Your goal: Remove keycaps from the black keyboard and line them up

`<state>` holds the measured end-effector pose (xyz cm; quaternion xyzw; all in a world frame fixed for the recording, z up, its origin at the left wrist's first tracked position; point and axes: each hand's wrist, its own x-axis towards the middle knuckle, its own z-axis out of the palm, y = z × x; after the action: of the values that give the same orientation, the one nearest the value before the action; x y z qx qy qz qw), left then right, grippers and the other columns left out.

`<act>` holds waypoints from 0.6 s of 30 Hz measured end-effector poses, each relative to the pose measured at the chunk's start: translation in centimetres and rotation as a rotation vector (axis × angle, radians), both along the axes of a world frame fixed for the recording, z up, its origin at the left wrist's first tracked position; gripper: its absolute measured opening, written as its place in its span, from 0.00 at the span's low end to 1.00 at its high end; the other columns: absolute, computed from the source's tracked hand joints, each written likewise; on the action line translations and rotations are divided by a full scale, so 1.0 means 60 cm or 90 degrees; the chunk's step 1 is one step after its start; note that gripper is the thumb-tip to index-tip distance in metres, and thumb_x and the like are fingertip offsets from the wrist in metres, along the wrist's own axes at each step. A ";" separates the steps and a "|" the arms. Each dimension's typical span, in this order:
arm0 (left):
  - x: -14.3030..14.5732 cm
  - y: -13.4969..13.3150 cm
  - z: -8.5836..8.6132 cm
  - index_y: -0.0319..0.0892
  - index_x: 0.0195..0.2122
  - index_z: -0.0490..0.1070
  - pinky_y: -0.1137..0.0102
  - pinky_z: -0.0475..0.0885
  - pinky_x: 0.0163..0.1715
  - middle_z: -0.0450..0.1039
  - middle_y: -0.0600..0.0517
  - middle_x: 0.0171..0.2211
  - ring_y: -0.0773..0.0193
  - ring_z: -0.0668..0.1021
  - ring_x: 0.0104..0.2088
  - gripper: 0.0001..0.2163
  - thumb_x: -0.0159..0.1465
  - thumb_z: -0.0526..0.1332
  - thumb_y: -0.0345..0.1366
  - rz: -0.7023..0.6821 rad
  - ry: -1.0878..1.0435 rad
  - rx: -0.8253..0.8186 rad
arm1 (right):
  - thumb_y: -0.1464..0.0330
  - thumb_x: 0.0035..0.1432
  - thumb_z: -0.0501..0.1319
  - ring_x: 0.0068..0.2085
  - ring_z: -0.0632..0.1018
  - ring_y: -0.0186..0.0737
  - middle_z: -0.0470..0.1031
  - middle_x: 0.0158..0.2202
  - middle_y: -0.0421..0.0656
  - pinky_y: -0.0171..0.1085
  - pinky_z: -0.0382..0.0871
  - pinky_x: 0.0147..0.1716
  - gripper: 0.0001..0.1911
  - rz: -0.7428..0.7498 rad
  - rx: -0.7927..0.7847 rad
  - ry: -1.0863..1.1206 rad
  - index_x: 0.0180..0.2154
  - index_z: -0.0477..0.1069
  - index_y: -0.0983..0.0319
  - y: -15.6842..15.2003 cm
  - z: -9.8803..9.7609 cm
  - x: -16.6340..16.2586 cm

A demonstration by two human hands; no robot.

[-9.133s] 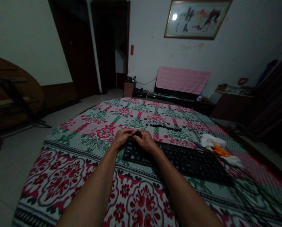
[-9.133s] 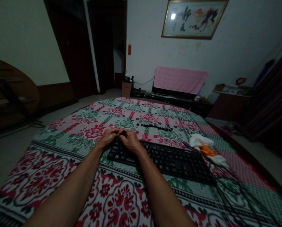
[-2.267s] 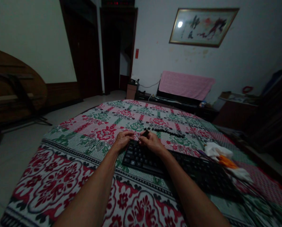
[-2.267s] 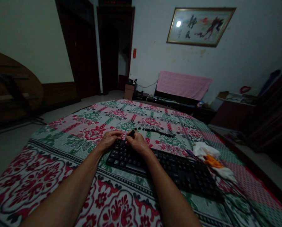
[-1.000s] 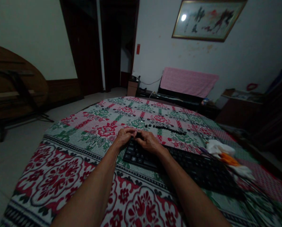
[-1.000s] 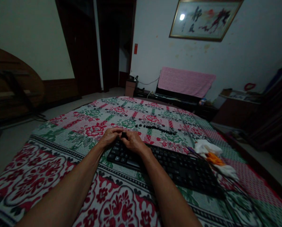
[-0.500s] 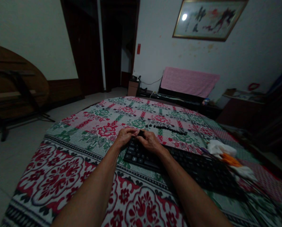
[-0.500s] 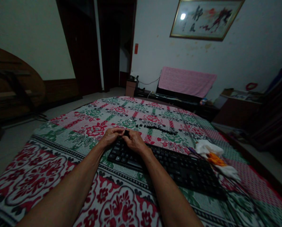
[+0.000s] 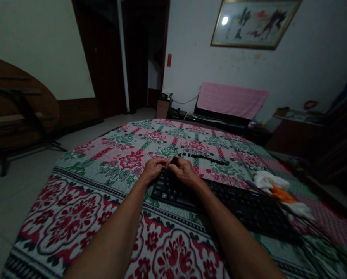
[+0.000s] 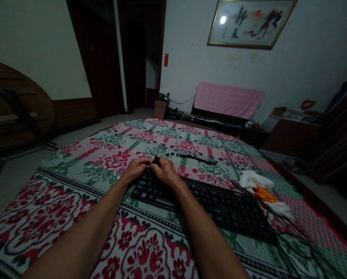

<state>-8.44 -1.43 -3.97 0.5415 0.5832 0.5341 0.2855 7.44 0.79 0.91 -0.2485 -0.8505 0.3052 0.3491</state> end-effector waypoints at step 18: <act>0.009 -0.020 0.026 0.41 0.34 0.77 0.70 0.68 0.39 0.77 0.53 0.33 0.60 0.76 0.37 0.12 0.49 0.61 0.36 -0.163 0.009 -0.023 | 0.67 0.51 0.53 0.33 0.72 0.35 0.71 0.29 0.40 0.33 0.66 0.35 0.08 -0.062 -0.065 0.081 0.32 0.68 0.63 0.017 -0.020 0.004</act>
<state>-7.89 -2.66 -2.38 0.6103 0.5207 0.4785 0.3570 7.65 1.84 -0.29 -0.2873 -0.7966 0.3460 0.4039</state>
